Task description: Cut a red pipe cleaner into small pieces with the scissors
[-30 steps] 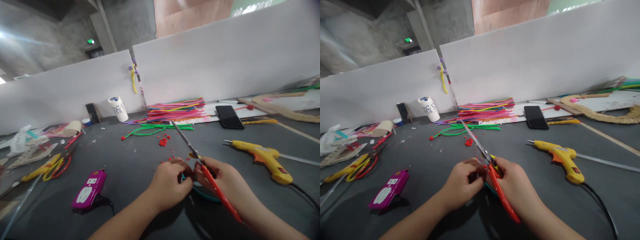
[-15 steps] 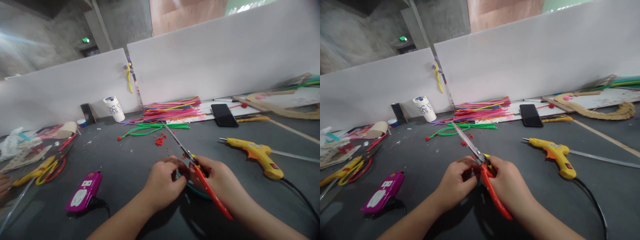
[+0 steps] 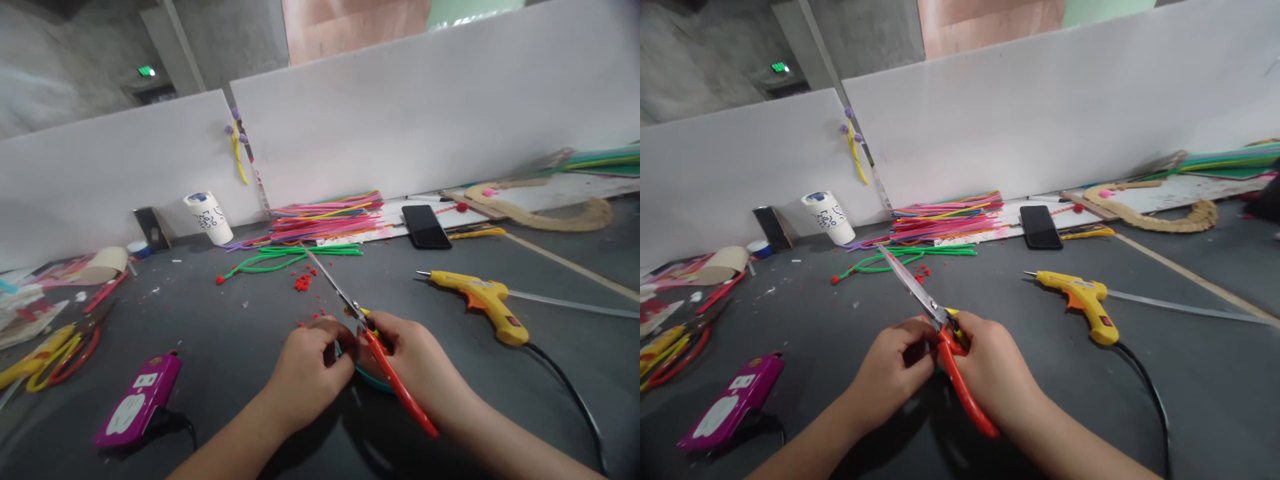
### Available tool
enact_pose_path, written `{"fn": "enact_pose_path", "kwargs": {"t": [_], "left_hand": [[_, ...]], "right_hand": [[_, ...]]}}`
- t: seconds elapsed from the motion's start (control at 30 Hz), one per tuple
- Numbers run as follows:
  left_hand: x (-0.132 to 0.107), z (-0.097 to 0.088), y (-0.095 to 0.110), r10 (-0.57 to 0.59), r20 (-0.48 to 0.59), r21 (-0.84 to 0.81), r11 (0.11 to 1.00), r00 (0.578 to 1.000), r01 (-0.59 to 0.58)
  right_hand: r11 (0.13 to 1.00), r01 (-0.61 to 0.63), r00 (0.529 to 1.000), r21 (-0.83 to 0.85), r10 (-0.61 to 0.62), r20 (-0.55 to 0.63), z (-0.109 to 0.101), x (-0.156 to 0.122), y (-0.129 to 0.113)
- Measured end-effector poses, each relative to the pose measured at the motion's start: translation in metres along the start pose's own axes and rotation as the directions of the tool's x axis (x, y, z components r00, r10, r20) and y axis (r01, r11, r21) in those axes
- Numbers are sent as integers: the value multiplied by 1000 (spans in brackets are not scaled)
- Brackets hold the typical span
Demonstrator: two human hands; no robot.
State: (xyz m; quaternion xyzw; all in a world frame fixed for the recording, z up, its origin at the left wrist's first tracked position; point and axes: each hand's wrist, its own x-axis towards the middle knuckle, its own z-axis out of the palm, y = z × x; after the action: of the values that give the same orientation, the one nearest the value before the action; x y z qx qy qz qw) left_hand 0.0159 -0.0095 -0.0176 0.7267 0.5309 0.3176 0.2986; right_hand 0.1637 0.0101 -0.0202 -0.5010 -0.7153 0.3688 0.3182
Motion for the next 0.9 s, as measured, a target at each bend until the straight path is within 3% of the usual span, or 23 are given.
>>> {"fn": "enact_pose_path", "kwargs": {"t": [0.1, 0.17, 0.3, 0.4, 0.6, 0.9], "left_hand": [[2, -1, -1, -7, -12, -42, 999, 1000, 6], [4, -3, -3, -67, -50, -181, 982, 996, 57], [5, -10, -9, -277, -103, -570, 803, 955, 171], [5, -15, -8, -326, -173, -698, 706, 929, 118], [3, -19, -4, -312, -279, -744, 668, 908, 1], [-1, -18, -7, -296, -338, -774, 628, 893, -85]], "right_hand": [[1000, 19, 1000, 18, -19, 16, -1, 0, 3], [999, 48, 999, -4, -48, 16, -5, 0, 4], [985, 70, 997, -155, -72, -2, -14, 0, 0], [948, 99, 995, -301, -101, 10, -19, -1, -3], [837, 164, 985, -523, -166, 43, -19, -4, 6], [760, 208, 976, -616, -207, 74, -17, -8, 13]]}}
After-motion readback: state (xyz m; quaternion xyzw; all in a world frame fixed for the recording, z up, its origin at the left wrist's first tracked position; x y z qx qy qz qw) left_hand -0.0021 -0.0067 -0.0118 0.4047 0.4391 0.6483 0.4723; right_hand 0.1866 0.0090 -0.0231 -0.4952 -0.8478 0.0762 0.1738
